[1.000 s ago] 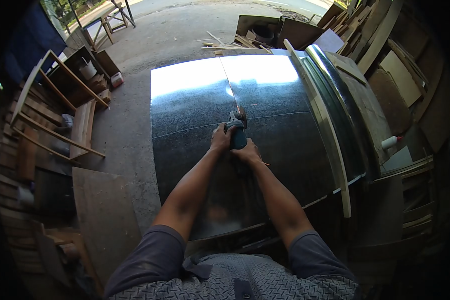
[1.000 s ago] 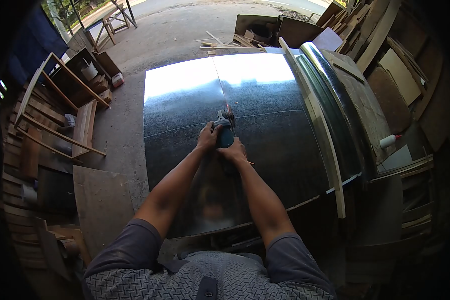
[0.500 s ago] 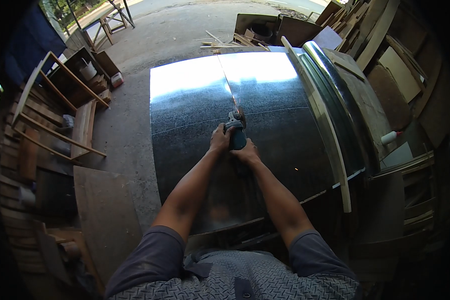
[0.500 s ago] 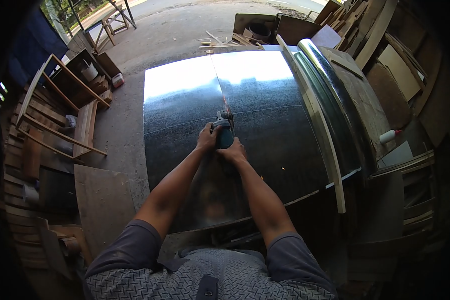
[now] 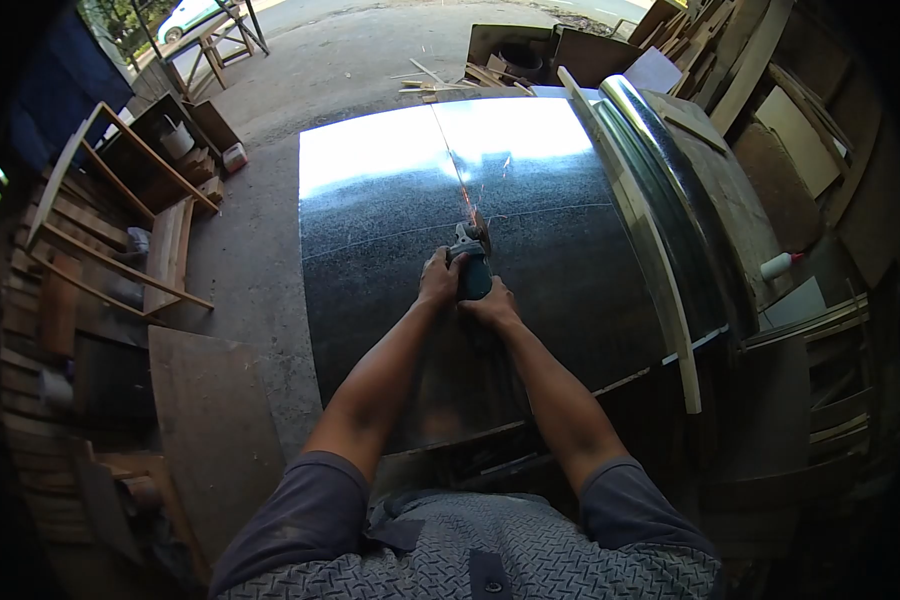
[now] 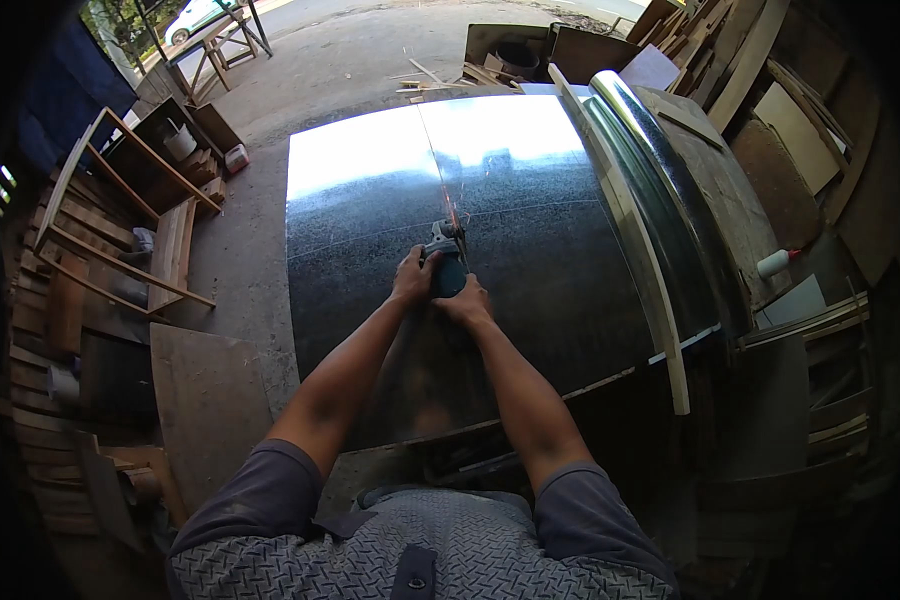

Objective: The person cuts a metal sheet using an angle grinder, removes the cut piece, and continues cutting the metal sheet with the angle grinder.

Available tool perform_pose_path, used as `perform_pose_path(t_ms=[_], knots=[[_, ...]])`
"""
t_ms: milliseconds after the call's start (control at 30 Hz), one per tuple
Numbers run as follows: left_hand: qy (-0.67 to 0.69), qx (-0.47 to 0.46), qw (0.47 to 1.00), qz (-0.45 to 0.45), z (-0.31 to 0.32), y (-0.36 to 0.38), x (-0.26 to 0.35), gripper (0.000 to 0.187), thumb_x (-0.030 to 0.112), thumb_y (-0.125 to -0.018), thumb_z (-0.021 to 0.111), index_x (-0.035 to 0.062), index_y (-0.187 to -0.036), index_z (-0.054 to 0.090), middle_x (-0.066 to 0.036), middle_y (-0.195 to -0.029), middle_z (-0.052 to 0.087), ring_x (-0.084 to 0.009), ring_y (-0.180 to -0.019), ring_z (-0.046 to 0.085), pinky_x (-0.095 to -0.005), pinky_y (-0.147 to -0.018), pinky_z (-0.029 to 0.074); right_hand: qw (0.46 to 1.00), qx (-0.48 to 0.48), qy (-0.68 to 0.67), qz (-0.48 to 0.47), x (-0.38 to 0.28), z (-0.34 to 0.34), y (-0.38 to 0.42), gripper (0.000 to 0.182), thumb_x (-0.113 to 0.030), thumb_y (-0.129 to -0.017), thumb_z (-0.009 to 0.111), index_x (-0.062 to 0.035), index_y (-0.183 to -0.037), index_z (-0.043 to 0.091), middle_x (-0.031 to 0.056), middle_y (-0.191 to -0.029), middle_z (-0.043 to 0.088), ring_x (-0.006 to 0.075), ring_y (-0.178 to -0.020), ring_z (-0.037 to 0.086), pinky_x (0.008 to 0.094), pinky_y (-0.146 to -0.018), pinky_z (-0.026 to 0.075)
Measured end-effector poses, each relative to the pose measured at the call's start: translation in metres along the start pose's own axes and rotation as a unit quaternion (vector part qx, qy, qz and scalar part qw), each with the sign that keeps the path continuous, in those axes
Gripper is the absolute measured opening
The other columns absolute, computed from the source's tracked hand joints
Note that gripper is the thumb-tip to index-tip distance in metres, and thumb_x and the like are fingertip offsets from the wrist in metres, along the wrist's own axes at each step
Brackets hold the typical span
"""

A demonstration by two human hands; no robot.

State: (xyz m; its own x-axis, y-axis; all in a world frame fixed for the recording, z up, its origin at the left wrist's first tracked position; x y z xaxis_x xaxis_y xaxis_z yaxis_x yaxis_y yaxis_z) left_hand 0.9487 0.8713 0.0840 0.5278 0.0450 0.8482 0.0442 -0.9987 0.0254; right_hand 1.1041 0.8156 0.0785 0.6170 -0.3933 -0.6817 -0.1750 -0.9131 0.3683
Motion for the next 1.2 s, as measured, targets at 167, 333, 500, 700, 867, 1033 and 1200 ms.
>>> perform_pose_path(t_ms=[167,333,500,700,867,1033,1200], knots=[[0.0,0.004,1.0,0.003,0.001,0.011,0.0,0.055,0.047,-0.095,0.061,-0.0009,-0.122,0.058,-0.029,-0.117,0.063,-0.0439,-0.114,0.059,-0.0493,-0.097,0.045,1.0,-0.007,-0.001,0.011,0.004,-0.002,0.013,0.081,-0.038,-0.06,0.084,-0.0007,-0.125,0.053,0.0222,-0.122,0.064,0.0336,-0.115,0.064,0.041,-0.098,0.052],[0.009,0.021,1.0,0.022,0.004,0.021,0.0,0.056,0.046,-0.095,0.061,-0.0016,-0.123,0.057,-0.028,-0.117,0.063,-0.0443,-0.113,0.059,-0.0496,-0.096,0.045,1.0,-0.018,-0.001,0.014,0.005,-0.006,0.026,0.081,-0.038,-0.061,0.085,-0.0011,-0.125,0.053,0.0225,-0.122,0.064,0.0346,-0.115,0.064,0.042,-0.097,0.052],[0.004,0.013,1.0,0.017,0.009,0.031,-0.003,0.056,0.046,-0.096,0.06,-0.0023,-0.124,0.056,-0.028,-0.119,0.063,-0.0446,-0.115,0.058,-0.0495,-0.098,0.044,1.0,-0.011,0.0,0.008,0.014,-0.003,0.033,0.083,-0.039,-0.06,0.086,-0.001,-0.126,0.052,0.0228,-0.122,0.064,0.0352,-0.115,0.064,0.0422,-0.098,0.052],[0.001,0.006,1.0,0.024,0.014,0.041,-0.006,0.058,0.046,-0.096,0.06,-0.0033,-0.127,0.055,-0.027,-0.123,0.061,-0.0437,-0.117,0.057,-0.0488,-0.099,0.044,1.0,-0.004,-0.004,-0.001,0.026,-0.002,0.039,0.08,-0.038,-0.061,0.087,-0.0007,-0.125,0.054,0.0225,-0.122,0.065,0.034,-0.115,0.064,0.0417,-0.097,0.052],[0.013,-0.004,1.0,0.012,0.017,0.051,-0.008,0.061,0.046,-0.096,0.06,-0.0042,-0.129,0.054,-0.027,-0.124,0.061,-0.043,-0.118,0.057,-0.0479,-0.101,0.043,1.0,0.006,-0.011,-0.006,0.035,0.001,0.044,0.077,-0.037,-0.061,0.087,-0.0005,-0.122,0.057,0.0219,-0.121,0.065,0.0335,-0.115,0.064,0.0411,-0.097,0.052],[0.004,-0.002,1.0,0.011,0.019,0.061,-0.01,0.063,0.047,-0.096,0.059,-0.004,-0.131,0.054,-0.027,-0.126,0.061,-0.0428,-0.12,0.056,-0.0475,-0.102,0.043,1.0,0.007,-0.017,-0.02,0.033,-0.003,0.059,0.082,-0.037,-0.061,0.087,-0.0007,-0.126,0.053,0.022,-0.123,0.064,0.0342,-0.116,0.063,0.0409,-0.098,0.051],[0.018,-0.011,1.0,0.0,0.022,0.069,-0.013,0.065,0.049,-0.095,0.059,-0.0034,-0.132,0.053,-0.027,-0.128,0.06,-0.0422,-0.123,0.054,-0.0471,-0.103,0.042,1.0,-0.013,-0.006,0.016,0.036,-0.005,0.072,0.083,-0.037,-0.061,0.087,-0.0014,-0.127,0.052,0.0222,-0.124,0.064,0.0345,-0.117,0.063,0.0414,-0.099,0.051]])
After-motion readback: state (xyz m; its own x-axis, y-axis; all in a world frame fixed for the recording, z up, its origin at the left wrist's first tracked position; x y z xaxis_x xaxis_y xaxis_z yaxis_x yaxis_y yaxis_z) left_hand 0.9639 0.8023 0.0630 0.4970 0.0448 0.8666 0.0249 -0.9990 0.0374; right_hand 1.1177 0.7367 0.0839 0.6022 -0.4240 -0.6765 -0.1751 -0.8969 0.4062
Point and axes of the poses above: each hand's wrist, its own y-axis away from the middle knuckle, its own z-axis out of the palm, x = y × z, the point moved 7 cm from there along -y, towards the middle knuckle
